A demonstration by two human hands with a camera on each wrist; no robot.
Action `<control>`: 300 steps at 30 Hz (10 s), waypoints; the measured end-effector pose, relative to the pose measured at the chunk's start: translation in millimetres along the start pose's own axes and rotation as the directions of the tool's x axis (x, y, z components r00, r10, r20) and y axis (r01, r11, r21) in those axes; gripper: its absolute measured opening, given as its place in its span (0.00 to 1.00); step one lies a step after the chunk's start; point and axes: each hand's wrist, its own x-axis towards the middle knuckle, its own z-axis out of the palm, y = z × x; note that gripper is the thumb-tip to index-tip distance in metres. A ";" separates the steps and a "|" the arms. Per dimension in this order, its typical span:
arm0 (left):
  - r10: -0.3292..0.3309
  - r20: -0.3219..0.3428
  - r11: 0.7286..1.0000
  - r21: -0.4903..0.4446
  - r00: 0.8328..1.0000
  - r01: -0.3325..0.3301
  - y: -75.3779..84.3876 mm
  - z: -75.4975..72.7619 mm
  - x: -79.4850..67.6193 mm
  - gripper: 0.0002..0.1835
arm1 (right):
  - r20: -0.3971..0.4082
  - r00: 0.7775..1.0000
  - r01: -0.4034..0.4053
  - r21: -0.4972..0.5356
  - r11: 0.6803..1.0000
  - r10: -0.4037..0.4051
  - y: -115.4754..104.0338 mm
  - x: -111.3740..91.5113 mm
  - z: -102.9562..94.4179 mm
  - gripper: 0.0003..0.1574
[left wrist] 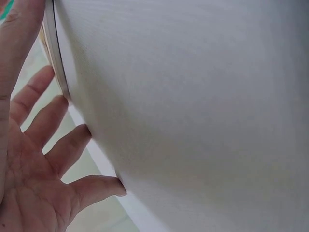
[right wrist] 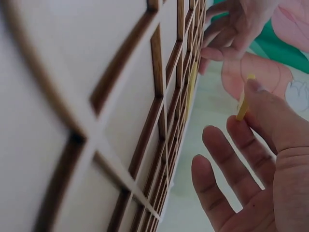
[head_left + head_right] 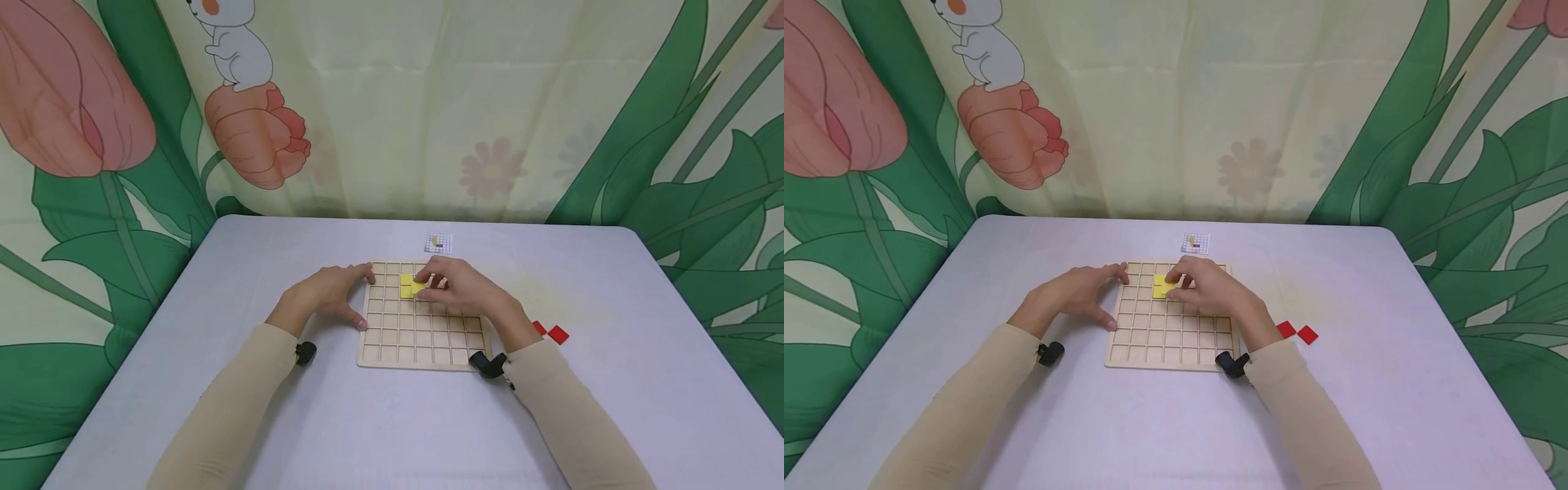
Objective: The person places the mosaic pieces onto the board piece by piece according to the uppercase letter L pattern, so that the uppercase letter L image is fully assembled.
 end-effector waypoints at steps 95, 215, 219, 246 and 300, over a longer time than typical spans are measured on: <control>0.013 0.007 1.000 -0.015 1.000 -0.013 -2.6 -4.0 -7.5 0.48 | 0.047 0.988 -0.141 -0.129 0.982 0.148 2.6 -81.0 -31.6 0.18; 0.006 0.000 1.000 -0.017 1.000 -0.006 -6.8 1.2 -3.8 0.48 | -0.025 0.999 -0.026 -0.104 0.994 0.024 5.3 -57.8 -29.6 0.16; 0.012 -0.001 1.000 -0.010 1.000 -0.012 -6.3 0.4 -3.4 0.48 | -0.028 1.000 -0.003 -0.109 0.994 0.000 3.5 -51.5 -26.5 0.16; -0.001 0.000 1.000 -0.011 1.000 0.001 -3.6 -0.3 -2.2 0.49 | -0.036 0.998 0.049 0.020 0.999 -0.048 -15.1 -16.2 -1.2 0.26; -0.008 0.012 1.000 -0.010 1.000 0.008 -0.9 0.8 0.6 0.50 | 0.143 0.988 -0.052 -0.088 0.995 0.064 -30.9 -14.1 18.0 0.25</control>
